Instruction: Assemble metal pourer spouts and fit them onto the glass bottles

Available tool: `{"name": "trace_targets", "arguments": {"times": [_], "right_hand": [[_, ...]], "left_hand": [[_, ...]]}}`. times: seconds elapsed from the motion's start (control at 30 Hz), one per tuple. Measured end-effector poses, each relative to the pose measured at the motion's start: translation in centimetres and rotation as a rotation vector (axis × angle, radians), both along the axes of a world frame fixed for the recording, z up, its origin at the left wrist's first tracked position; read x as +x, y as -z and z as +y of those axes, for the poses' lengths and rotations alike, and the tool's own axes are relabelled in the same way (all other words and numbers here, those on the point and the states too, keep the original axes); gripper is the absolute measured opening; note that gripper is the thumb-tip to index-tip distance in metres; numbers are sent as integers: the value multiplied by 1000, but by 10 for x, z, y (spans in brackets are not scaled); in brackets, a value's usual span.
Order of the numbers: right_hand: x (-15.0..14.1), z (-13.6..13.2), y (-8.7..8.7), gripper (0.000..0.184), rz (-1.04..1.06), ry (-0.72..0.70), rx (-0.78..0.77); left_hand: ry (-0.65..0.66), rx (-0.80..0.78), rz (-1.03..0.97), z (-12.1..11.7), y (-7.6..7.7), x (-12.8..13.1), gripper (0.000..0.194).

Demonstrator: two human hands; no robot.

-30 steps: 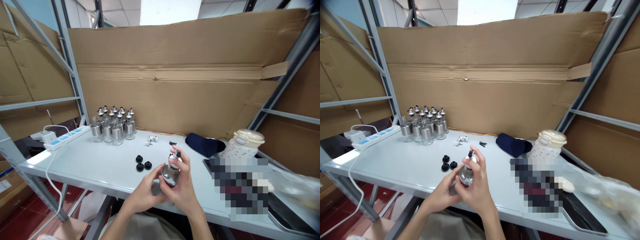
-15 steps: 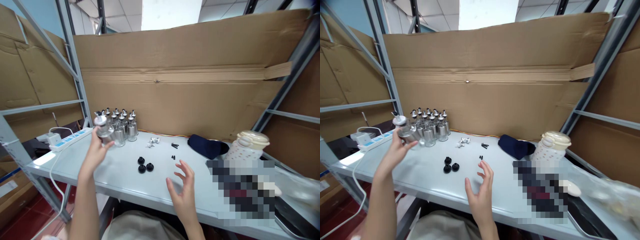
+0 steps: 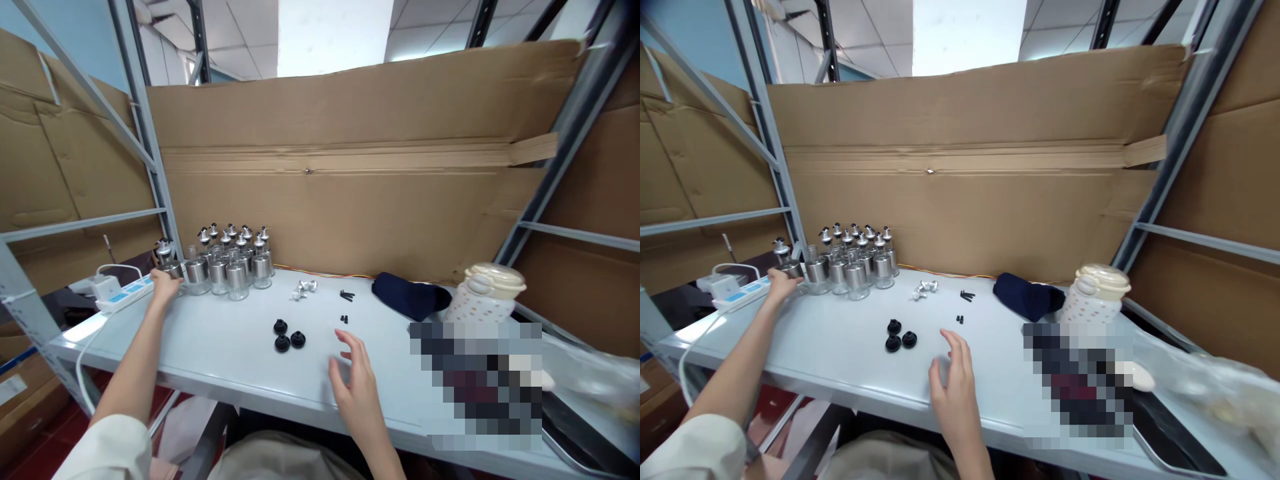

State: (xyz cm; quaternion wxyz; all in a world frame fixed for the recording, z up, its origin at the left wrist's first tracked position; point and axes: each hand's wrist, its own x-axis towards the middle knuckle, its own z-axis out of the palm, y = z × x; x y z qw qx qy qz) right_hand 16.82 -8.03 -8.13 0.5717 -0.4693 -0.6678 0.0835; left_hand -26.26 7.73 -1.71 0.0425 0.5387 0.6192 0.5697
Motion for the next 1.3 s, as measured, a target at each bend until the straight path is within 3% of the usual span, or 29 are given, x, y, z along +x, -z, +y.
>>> {"name": "trace_targets", "arguments": {"times": [0.1,0.27,0.47,0.67,0.73,0.93,1.3], "right_hand": [[1,1,1,40,-4,-3,13],[2,-1,-1,44,-9,-24,-66],[1,-4,-1,44,-19,-47,-152],[3,-1,0,42,-57,-43,-99],[3,-1,0,39,-65,-37,-92],[3,-3,0,34,-78,-28,-87],[2,-4,-2,27,-83,-9,-88]], "left_hand": [[-164,-59,-56,18,17,-4,70],[-188,-121,-74,36,33,-18,84],[-125,-178,-46,42,36,-27,33],[-21,-243,-10,35,32,-21,22],[-6,-264,-11,32,32,-20,29],[31,-324,-52,24,29,-18,84],[107,-337,-103,20,28,-6,103]]}}
